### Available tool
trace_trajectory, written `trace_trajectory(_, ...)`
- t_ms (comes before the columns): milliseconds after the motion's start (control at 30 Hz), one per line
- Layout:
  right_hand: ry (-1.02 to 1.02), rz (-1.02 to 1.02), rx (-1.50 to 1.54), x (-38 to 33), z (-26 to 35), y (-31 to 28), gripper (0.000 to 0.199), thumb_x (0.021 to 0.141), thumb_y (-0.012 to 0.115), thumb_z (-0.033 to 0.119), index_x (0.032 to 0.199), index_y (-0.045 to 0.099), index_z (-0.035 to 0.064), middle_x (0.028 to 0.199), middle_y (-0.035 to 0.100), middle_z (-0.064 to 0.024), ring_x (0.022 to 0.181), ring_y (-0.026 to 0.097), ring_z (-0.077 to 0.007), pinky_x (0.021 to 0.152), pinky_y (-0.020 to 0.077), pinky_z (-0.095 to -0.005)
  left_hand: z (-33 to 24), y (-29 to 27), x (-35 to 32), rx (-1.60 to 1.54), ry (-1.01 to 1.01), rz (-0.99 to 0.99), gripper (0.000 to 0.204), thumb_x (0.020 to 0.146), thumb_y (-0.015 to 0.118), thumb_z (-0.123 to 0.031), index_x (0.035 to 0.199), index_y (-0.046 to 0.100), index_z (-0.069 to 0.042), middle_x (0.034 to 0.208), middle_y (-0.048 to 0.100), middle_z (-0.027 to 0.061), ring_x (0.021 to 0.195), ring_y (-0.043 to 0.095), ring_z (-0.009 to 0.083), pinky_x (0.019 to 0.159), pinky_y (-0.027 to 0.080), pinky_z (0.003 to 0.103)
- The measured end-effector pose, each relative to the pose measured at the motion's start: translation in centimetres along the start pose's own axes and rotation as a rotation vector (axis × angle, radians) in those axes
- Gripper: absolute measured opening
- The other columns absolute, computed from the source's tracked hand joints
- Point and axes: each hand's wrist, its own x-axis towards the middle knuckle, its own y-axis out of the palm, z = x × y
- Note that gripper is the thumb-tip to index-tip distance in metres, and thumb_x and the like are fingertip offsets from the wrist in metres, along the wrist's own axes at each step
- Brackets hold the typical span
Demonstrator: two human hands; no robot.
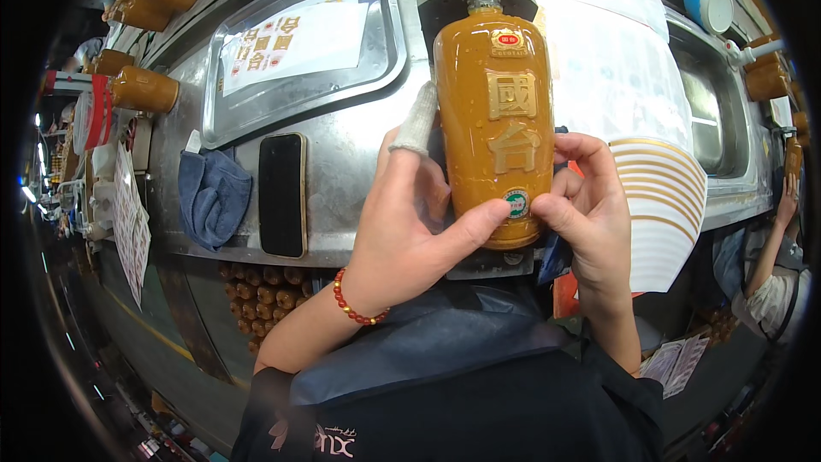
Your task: The person applies a small circular sticker to the front of a large amber bottle, then wraps a clear plastic band around the bottle's midsection and smooths it with a blue cloth. The person repeats this process on multiple bottles along a production line.
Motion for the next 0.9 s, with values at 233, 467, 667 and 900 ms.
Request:
trace_trajectory(233, 0.012, -0.012, -0.016, -0.03, 0.39, 0.13, 0.065, 0.079, 0.085, -0.002, 0.133, 0.048, 0.0, 0.124, 0.05, -0.0086, 0.076, 0.053, -0.0026, 0.07, 0.0488, -0.0154, 0.05, 0.09, -0.07, 0.036, -0.02, -0.003, 0.093, 0.086, 0.082, -0.013, 0.159, 0.026, 0.002, 0.095, 0.05, -0.0024, 0.08, 0.046, 0.0033, 0.068, 0.039, 0.018)
trace_trajectory(467, 0.008, -0.008, -0.029, -0.02, 0.21, 0.09, 0.063, 0.08, 0.084, -0.002, 0.131, 0.047, -0.0003, 0.127, 0.051, -0.0098, 0.075, 0.054, -0.003, 0.069, 0.0499, -0.0164, -0.25, 0.15, -0.04, -0.003, -0.036, -0.011, 0.093, 0.086, 0.082, -0.014, 0.158, 0.026, 0.003, 0.095, 0.05, -0.0022, 0.081, 0.047, 0.0034, 0.068, 0.04, 0.018)
trace_trajectory(667, 0.021, 0.016, 0.099, 0.54, 0.22, -0.27, 0.06, 0.083, 0.081, -0.002, 0.131, 0.046, -0.0012, 0.122, 0.053, -0.0095, 0.074, 0.057, -0.0039, 0.068, 0.0515, -0.0179, -0.22, -0.07, 0.12, 0.038, -0.006, 0.006, 0.093, 0.086, 0.082, -0.015, 0.158, 0.026, 0.003, 0.096, 0.051, -0.0019, 0.082, 0.047, 0.0039, 0.07, 0.04, 0.018)
trace_trajectory(900, -0.005, 0.025, -0.039, 0.46, 0.21, -0.07, 0.062, 0.081, 0.083, -0.001, 0.131, 0.047, -0.001, 0.122, 0.053, -0.009, 0.071, 0.054, -0.0026, 0.065, 0.0497, -0.0161, -0.35, -0.1, 0.16, 0.034, -0.016, 0.003, 0.093, 0.086, 0.082, -0.016, 0.158, 0.026, 0.004, 0.098, 0.052, -0.0016, 0.083, 0.046, 0.0044, 0.072, 0.04, 0.019)
